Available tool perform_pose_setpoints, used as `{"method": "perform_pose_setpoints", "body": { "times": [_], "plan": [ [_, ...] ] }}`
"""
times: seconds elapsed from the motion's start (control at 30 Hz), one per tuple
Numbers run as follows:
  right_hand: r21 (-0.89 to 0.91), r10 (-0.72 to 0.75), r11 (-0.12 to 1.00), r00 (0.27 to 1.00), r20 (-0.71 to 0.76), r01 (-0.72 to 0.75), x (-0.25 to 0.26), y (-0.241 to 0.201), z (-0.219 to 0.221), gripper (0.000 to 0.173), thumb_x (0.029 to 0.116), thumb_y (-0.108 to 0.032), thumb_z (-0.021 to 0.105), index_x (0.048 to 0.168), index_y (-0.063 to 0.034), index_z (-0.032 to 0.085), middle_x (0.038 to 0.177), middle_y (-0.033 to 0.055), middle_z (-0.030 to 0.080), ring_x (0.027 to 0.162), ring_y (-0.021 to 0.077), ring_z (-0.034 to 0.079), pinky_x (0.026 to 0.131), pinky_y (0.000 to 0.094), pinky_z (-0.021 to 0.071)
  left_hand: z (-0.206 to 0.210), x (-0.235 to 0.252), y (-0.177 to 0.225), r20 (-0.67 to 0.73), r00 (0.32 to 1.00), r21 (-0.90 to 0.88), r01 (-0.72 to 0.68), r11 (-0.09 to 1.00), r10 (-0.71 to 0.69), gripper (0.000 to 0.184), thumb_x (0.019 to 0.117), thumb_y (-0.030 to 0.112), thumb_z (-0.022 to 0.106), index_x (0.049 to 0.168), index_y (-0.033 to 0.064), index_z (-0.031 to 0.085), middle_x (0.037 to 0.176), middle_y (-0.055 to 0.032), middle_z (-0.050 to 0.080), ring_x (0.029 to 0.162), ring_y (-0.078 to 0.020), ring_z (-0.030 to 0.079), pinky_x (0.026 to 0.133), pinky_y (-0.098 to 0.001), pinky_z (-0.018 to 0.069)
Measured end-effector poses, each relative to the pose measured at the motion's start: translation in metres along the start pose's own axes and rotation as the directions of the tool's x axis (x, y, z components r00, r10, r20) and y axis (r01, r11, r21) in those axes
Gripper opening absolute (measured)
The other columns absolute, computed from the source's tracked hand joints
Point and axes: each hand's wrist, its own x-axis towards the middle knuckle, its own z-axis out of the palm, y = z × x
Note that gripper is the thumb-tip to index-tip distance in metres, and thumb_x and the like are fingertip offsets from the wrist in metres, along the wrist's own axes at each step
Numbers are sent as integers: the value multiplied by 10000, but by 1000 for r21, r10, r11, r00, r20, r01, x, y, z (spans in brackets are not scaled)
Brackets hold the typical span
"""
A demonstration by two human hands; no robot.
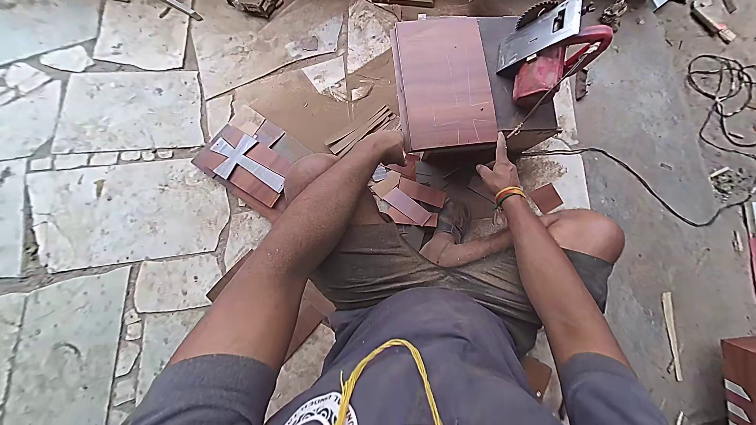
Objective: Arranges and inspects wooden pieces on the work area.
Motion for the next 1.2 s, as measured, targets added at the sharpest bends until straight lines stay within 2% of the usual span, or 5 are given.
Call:
{"method": "perform_pose_setpoints", "body": {
  "times": [0.5,0.63,0.77,1.0,1.2],
  "plan": [
    [29,56,998,998,-34,-55,-7,-18,3,970,973,-266,667,1664,-322,-11,1193,201,705,1052,363,709,960,564,535,-22,-12,-20,-205,967,-194,110,975,-150,548,916,393,727,1357,84,623,1232,-209,683,1165,-406,656,915,-678,520],
    [-11,92,996,990,-109,-94,-15,-27,10,1075,951,-284,697,1652,-220,-117,1225,283,668,1109,441,680,984,617,509,-42,-51,-53,-677,706,-607,-376,700,-207,364,996,212,667,1327,62,637,1059,-76,753,894,-167,743,821,-377,625],
    [-42,225,974,973,45,-224,-15,-21,26,998,951,-365,699,1630,-32,48,1296,285,627,1129,400,674,981,562,531,-49,-101,-96,-869,428,-494,-729,474,-248,254,1020,104,615,1242,-17,639,975,-63,766,810,-148,755,723,-305,646],
    [-352,-32,910,884,467,219,4,-10,58,616,982,-333,701,1488,-42,502,1349,305,604,1173,464,647,1003,652,503,118,-145,-228,-410,562,-867,5,498,-718,412,999,279,666,1363,90,638,1129,-104,756,1030,-240,727,952,-502,568],
    [-294,38,945,849,527,140,-7,8,58,586,1013,-275,670,1509,-47,458,1267,271,657,999,429,716,841,615,583,341,-200,-228,63,54,-985,165,-54,-997,367,960,224,661,1312,119,671,1205,-89,730,1113,-244,702,983,-512,559]
  ]
}}
